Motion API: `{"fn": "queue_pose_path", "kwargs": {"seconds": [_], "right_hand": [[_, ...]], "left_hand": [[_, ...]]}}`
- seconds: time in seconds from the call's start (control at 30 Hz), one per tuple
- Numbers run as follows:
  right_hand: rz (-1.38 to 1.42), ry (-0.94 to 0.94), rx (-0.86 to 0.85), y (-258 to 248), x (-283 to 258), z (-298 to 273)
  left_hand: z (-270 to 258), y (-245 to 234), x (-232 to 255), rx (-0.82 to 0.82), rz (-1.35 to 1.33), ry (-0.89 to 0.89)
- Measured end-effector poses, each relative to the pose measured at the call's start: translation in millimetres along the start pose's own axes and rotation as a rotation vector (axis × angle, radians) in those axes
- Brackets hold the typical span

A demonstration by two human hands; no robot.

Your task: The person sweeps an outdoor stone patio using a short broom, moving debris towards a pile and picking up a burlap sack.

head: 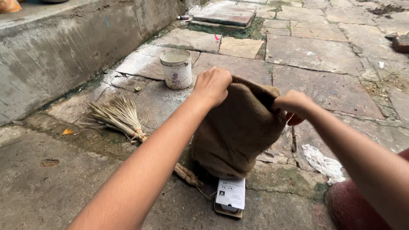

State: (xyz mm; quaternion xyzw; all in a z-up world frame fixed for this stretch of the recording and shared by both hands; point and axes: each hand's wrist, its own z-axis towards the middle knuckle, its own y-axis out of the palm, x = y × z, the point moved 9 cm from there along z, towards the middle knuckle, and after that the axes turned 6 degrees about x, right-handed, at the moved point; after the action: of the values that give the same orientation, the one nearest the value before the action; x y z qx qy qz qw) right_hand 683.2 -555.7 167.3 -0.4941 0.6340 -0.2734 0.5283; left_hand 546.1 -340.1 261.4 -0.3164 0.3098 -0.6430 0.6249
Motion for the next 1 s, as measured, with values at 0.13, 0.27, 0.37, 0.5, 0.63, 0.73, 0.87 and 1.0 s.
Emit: {"fn": "queue_pose_path", "kwargs": {"seconds": [0.13,0.27,0.37,0.5,0.63,0.73,0.87,1.0], "right_hand": [[-0.35,-0.103,0.333,-74.9,-33.7,-2.1],[-0.16,-0.472,0.695,-116.0,-73.2,-43.4],[-0.106,-0.541,0.192,-75.9,-87.2,-44.1],[0.023,-0.484,0.344,-121.9,-83.7,-46.6],[0.01,-0.556,0.159,-89.6,-103.4,-46.3],[0.19,-0.58,0.281,-129.6,-98.6,-49.0],[0.403,-0.536,0.326,-123.6,-100.3,-28.5],[0.786,-0.659,-0.025,-74.2,-131.4,-28.1]], "left_hand": [[-1.5,-2.7,-3.0,-0.07,-0.156,0.051],[9.0,-32.7,-41.7,0.033,-0.066,-0.071],[4.6,-61.8,-63.5,0.184,-0.052,-0.193],[-7.6,-65.0,-58.2,0.022,-0.363,-0.298],[7.7,-107.0,-55.7,0.302,-0.067,-0.362],[4.0,-115.3,-61.8,0.334,-0.035,-0.363],[6.7,-141.4,-57.3,0.497,0.075,-0.247],[-3.9,-180.2,-74.7,0.659,0.073,-0.285]]}}
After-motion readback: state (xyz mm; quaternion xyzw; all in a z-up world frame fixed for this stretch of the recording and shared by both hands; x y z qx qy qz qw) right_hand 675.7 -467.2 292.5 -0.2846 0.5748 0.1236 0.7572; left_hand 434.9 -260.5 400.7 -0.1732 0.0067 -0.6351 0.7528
